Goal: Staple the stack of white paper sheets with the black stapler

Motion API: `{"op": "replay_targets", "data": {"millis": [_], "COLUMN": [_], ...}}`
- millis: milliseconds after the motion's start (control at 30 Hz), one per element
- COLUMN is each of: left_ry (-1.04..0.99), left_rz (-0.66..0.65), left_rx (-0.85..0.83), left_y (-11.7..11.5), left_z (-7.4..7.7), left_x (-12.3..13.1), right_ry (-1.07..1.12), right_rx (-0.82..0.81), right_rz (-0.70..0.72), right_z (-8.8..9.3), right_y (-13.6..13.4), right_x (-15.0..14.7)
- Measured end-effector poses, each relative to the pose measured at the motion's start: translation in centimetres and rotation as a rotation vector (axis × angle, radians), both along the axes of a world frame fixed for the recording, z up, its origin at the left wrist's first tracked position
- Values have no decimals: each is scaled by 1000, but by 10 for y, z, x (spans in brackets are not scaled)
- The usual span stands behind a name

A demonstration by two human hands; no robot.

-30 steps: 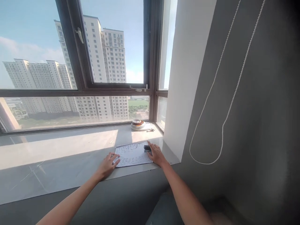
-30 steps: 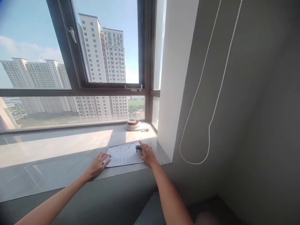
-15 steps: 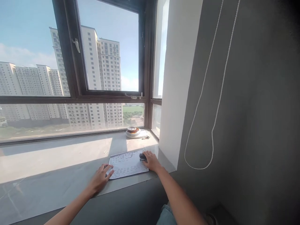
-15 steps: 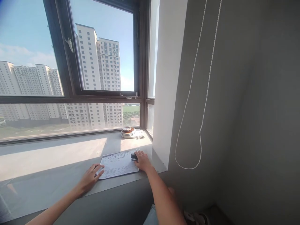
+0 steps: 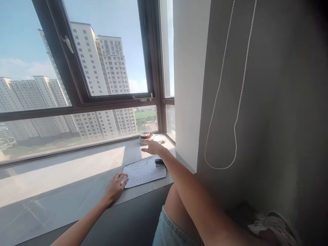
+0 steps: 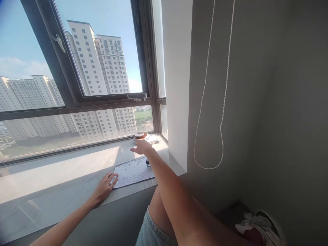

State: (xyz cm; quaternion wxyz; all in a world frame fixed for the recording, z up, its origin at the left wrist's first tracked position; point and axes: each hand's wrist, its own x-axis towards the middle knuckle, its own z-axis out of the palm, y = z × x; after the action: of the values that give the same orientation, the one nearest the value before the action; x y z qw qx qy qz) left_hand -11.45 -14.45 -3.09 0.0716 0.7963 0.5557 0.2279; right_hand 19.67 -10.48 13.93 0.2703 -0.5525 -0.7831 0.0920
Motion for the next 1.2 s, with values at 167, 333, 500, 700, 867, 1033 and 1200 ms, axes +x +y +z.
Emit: {"op": "replay_targets", "data": {"millis": [167, 333, 500, 700, 867, 1033, 1200], "left_ry": [31, 45, 46, -3, -29, -38, -51], "left_rz": [3, 10, 36, 56, 59, 30, 40], "left_rx": [10, -2, -6, -22, -20, 42, 50], "left_y": [-3, -2, -1, -3, -1, 2, 6], "left_z": [4, 6, 3, 6, 6, 1, 0], "left_x": [2, 2, 0, 1, 1, -3, -6], "right_ry": [180, 212, 186, 273, 141, 107, 147], "right_rx": [37, -15, -12, -194, -132, 88, 175], "right_rz": [-241, -248, -175, -122, -182, -213, -200], "right_z": [-15, -46, -64, -76, -83, -111, -124], "right_y": [-7, 9, 25, 18, 10, -15, -30], "right_x": [-18, 3, 15, 18, 41, 60, 65]}}
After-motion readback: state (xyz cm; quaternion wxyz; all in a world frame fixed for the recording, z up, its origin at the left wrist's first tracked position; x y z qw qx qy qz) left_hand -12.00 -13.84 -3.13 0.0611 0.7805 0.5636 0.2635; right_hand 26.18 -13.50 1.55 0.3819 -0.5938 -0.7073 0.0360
